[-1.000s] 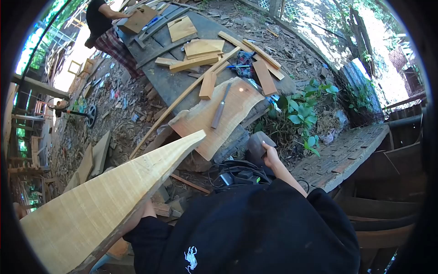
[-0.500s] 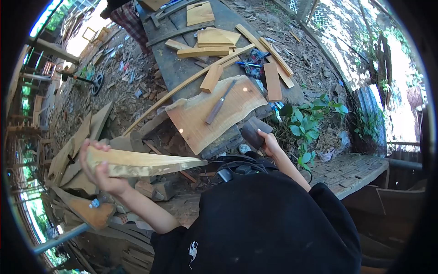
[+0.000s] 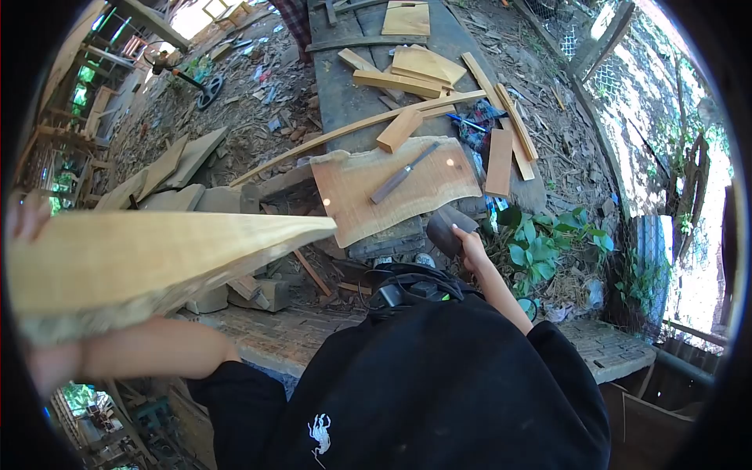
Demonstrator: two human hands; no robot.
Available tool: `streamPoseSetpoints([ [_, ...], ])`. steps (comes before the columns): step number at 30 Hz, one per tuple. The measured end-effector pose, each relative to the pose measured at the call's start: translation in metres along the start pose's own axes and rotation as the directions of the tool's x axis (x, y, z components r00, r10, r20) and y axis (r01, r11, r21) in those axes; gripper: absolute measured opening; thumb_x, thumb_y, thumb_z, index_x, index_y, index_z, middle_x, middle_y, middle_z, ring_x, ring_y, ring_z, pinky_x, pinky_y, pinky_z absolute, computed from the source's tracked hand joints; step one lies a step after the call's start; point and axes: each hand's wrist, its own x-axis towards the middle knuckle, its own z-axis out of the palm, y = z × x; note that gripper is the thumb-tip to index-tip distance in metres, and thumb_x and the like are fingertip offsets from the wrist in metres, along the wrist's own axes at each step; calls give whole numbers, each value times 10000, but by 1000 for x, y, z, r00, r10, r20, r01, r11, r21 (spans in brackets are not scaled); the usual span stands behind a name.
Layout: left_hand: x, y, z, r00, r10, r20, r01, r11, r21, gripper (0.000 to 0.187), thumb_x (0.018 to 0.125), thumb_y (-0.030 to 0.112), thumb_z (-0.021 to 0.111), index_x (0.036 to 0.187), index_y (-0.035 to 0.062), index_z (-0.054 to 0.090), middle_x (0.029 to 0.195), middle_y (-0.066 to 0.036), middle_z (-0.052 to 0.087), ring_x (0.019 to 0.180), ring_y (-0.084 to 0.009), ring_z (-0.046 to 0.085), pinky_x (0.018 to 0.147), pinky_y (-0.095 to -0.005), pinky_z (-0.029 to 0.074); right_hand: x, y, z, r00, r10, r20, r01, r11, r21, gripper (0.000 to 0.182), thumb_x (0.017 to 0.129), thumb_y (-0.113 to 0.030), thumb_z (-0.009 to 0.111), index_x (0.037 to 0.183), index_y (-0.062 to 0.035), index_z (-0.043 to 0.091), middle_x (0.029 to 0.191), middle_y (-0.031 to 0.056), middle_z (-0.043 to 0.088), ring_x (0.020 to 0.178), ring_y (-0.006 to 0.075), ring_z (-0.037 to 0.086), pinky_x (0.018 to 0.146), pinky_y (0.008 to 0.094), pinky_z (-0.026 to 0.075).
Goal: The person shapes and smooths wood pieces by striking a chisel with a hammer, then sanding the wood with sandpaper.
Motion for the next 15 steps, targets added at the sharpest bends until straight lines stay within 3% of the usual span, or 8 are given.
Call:
streamPoseSetpoints([
  [1,-5,-23,4,986,-14,-166,2,998,-70,629,633,310,509,1135,-50,389,931,-189,356,887,-235,324,850,-378,266,1,-2,-2,1000,-6,-8,6,1000,-1,296,829,-181,564,1034,33,546,941,90,603,797,162,583,701,273,450],
  [3,0,-52,17,988,100,-115,-112,988,-106,676,577,284,491,1148,-51,358,897,-188,330,869,-232,321,832,-380,265,4,-5,-6,1000,-16,-27,16,1000,-4,302,828,-188,566,1034,33,547,944,89,602,805,159,579,699,274,448],
  [6,2,-51,30,988,152,6,-150,979,-140,686,553,265,492,1155,-41,365,904,-184,330,867,-230,318,824,-376,264,6,-5,-9,998,-63,-23,62,998,-11,313,826,-196,570,1040,32,546,948,81,600,816,153,575,697,272,445],
  [11,-8,-44,51,987,156,-25,-158,979,-132,645,574,291,494,1143,3,394,901,-172,327,859,-227,321,821,-366,263,7,-6,-14,1000,10,12,-9,998,-59,313,828,-193,566,1045,31,547,947,77,600,817,153,567,705,275,437],
  [15,-19,-40,46,978,182,-103,-191,978,-86,601,590,315,497,1116,31,429,904,-170,326,854,-224,322,828,-362,260,10,-13,-10,999,-20,33,22,997,-73,305,829,-185,561,1038,36,547,936,81,600,812,161,566,707,280,437],
])
